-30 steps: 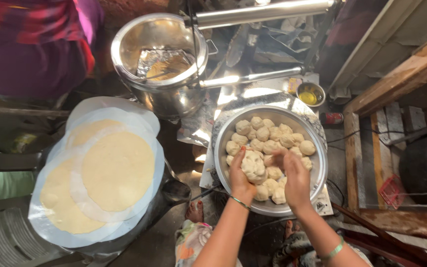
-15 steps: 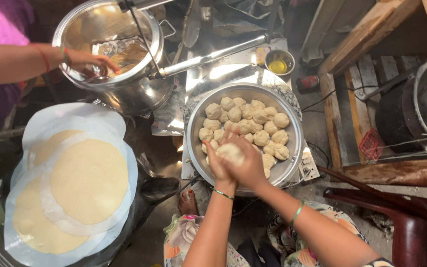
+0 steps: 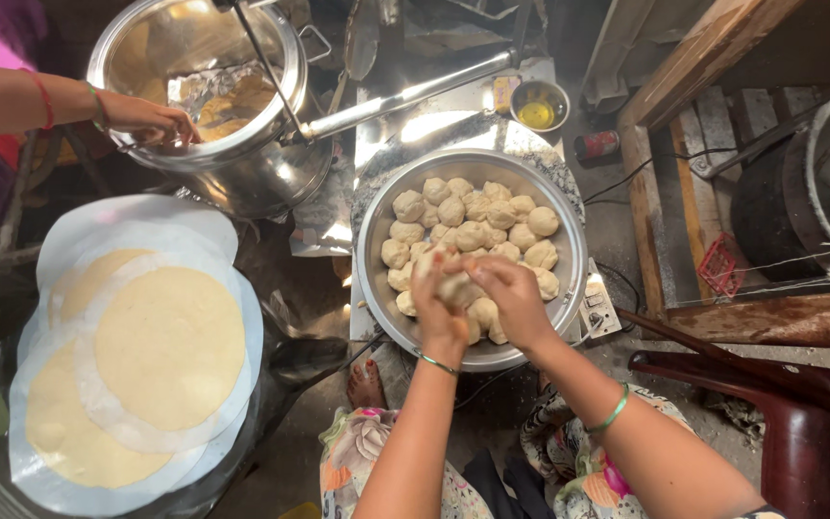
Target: The person sits with a large bowl of dough on their lap and tears off pieces of dough, rolling each piece between their palms into a ball and placing it back into the bowl. They occasionally lift the plastic sheet covering the dough and handle stacked flatbread sheets on a nearby chair.
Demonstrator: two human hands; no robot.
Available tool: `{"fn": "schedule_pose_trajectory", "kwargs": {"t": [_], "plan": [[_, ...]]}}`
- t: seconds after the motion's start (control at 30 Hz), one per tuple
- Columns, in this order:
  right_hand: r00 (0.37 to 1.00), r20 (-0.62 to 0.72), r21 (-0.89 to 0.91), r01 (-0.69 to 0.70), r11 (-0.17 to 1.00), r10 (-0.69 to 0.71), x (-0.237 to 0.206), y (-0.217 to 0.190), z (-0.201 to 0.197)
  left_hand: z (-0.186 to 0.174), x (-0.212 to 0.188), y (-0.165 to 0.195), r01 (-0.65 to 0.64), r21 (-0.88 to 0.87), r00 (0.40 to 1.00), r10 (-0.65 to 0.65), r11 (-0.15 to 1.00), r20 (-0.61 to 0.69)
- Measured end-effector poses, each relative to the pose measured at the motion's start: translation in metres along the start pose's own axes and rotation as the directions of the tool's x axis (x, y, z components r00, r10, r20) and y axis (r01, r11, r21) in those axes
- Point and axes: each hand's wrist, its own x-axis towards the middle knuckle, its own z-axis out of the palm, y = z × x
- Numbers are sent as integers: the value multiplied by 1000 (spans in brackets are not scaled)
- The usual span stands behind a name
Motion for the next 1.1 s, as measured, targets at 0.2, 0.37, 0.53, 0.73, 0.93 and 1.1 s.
{"fn": "schedule_pose_trajectory", "kwargs": {"t": [0.2,0.37,0.53,0.73,0.93,1.1], "plan": [[964,-98,82,-239,968,246,6,-3,11,-14,2,-1,-21,-122,999,26,992,33],[761,78,608,-548,574,644,7,-3,25,13,-21,1,-280,169,921,214,945,325],[770,52,582,-540,608,635,8,4,8,38,-38,20,-504,342,778,245,793,579],[961,-256,-97,-132,987,103,17,5,-6,35,-40,47,-540,533,822,273,651,500],[968,-159,-512,88,854,-195,14,-30,4,32,-39,52,-621,551,724,137,558,676],[971,-139,-443,114,889,-194,8,-52,14,29,-43,56,-431,649,737,-171,627,654]]}}
